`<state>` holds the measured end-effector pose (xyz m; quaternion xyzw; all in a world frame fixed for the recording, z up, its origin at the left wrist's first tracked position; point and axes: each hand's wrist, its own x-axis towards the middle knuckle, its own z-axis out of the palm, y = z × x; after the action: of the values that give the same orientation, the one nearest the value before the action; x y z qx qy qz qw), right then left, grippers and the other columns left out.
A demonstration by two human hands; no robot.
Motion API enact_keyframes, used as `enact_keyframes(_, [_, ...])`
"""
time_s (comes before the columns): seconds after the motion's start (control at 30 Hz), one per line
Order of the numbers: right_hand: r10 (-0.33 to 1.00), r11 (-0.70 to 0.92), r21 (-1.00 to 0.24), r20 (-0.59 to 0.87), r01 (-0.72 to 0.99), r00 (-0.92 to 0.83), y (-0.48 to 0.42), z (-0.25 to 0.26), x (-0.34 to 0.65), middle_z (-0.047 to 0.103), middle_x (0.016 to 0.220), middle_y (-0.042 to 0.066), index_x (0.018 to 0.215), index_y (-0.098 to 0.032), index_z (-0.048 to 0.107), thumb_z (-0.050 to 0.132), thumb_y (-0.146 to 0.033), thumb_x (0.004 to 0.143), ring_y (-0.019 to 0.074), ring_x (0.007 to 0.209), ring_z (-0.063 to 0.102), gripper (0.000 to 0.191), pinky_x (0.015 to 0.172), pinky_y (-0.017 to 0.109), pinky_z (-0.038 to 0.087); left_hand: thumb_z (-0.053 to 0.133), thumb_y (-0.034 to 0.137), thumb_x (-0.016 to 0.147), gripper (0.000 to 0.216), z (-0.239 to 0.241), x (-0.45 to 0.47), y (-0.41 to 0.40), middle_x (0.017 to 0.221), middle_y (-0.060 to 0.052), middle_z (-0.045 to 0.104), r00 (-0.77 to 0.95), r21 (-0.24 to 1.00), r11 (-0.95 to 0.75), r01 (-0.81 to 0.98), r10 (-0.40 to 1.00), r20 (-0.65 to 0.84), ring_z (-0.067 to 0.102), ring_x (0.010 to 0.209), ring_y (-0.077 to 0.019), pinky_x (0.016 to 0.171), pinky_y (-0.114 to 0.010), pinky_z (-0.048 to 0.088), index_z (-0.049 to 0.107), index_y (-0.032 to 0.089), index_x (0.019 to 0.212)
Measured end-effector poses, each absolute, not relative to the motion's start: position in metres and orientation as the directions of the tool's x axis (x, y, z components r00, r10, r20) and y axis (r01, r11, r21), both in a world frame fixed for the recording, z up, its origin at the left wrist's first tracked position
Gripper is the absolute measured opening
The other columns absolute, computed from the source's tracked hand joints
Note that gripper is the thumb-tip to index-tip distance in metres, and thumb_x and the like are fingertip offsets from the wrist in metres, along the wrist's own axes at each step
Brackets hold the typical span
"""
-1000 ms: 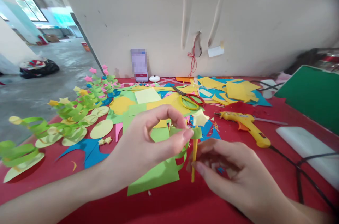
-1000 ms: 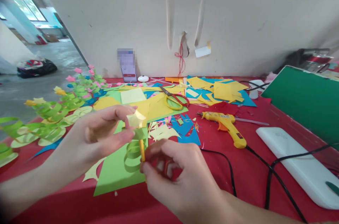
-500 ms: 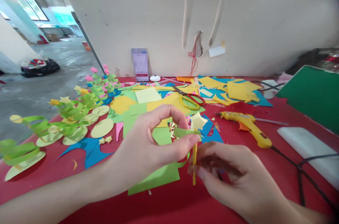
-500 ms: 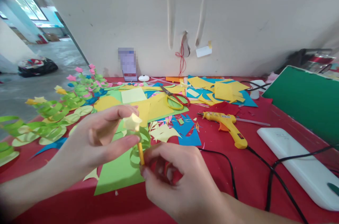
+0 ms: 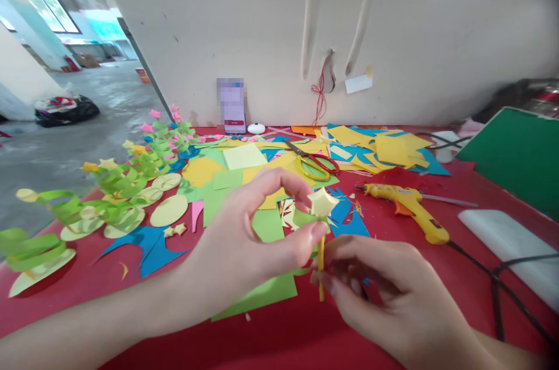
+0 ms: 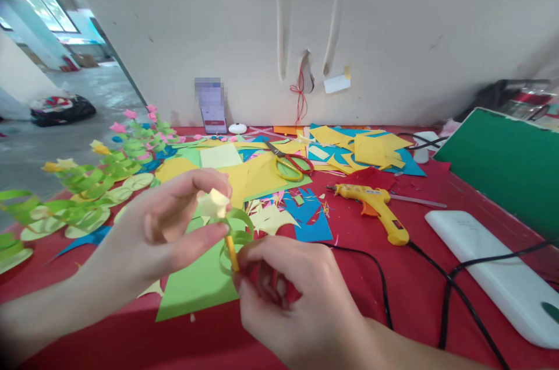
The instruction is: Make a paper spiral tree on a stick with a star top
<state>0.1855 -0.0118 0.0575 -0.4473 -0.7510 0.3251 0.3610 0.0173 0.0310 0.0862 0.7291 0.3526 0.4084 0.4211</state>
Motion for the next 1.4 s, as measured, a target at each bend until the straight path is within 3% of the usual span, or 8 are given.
enact_keyframes(0.2, [0.914,0.362,-0.819,0.219,0.446,-0.342,-0.012,0.059,0.184,0.059,0.058,-0.002,0.071,-0.02,0.054,0.046,-0.008,0.07,0.0073,0.044,0.051,0.015,0.041,0.015,0.042,0.058,0.017,0.074,0.011,0.09,0.018,0.029,0.079,0.004,0.052,0.387,0.897,-0.395,0.2,0.873,0.298,0.051,0.074,-0.0085,0.066,-0.015,0.043,0.05,0.022,0.08])
enact_keyframes(0.5, [0.896,0.439,-0.767,0.334,0.468,-0.293,-0.013,0.055,0.183,0.057,0.056,-0.002,0.073,-0.019,0.055,0.049,-0.008,0.069,0.0063,0.042,0.049,0.013,0.04,0.014,0.042,0.058,0.017,0.075,0.011,0.088,0.018,0.029,0.079,0.004,0.051,0.367,0.901,-0.399,0.172,0.874,0.318,0.051,0.07,-0.0091,0.059,-0.017,0.044,0.05,0.022,0.08])
enact_keyframes(0.67, [0.874,0.485,-0.719,0.392,0.497,-0.287,-0.011,0.057,0.184,0.057,0.057,-0.002,0.075,-0.02,0.056,0.05,-0.008,0.07,0.0064,0.043,0.05,0.014,0.041,0.014,0.043,0.058,0.017,0.075,0.01,0.09,0.018,0.031,0.082,0.003,0.051,0.36,0.881,-0.43,0.2,0.868,0.342,0.051,0.081,-0.011,0.068,-0.017,0.043,0.052,0.022,0.08])
enact_keyframes(0.87, [0.928,0.355,-0.819,0.251,0.452,-0.274,-0.009,0.061,0.187,0.058,0.057,-0.001,0.076,-0.021,0.057,0.049,-0.012,0.073,0.0107,0.049,0.058,0.012,0.043,0.017,0.046,0.061,0.022,0.076,0.017,0.088,0.016,0.032,0.092,0.003,0.052,0.366,0.903,-0.402,0.151,0.871,0.327,0.05,0.088,-0.0105,0.073,-0.015,0.043,0.052,0.026,0.09])
enact_keyframes(1.0, [0.941,0.338,-0.821,0.284,0.46,-0.184,-0.007,0.063,0.189,0.059,0.058,-0.001,0.073,-0.022,0.057,0.053,-0.016,0.074,0.0112,0.049,0.057,0.007,0.042,0.018,0.046,0.063,0.026,0.076,0.028,0.081,0.016,0.036,0.104,0.002,0.052,0.309,0.924,-0.374,0.08,0.891,0.333,0.047,0.104,-0.0137,0.088,-0.021,0.04,0.05,0.029,0.101])
enact_keyframes(1.17, [0.935,0.34,-0.783,0.339,0.521,-0.1,-0.007,0.066,0.187,0.054,0.05,-0.004,0.066,-0.022,0.058,0.058,-0.016,0.07,0.0084,0.042,0.049,0.007,0.036,0.016,0.039,0.059,0.024,0.079,0.01,0.076,0.017,0.037,0.096,0.002,0.063,0.319,0.916,-0.387,0.104,0.885,0.338,0.056,0.098,-0.0167,0.088,-0.028,0.043,0.062,0.028,0.089])
enact_keyframes(1.4, [0.934,0.331,-0.752,0.347,0.57,-0.085,-0.008,0.062,0.187,0.049,0.046,-0.006,0.068,-0.022,0.058,0.059,-0.016,0.07,0.0066,0.039,0.043,0.006,0.037,0.015,0.036,0.063,0.021,0.075,0.016,0.078,0.02,0.03,0.092,0.005,0.067,0.323,0.881,-0.444,0.16,0.867,0.378,0.058,0.095,-0.0157,0.083,-0.025,0.046,0.068,0.031,0.086])
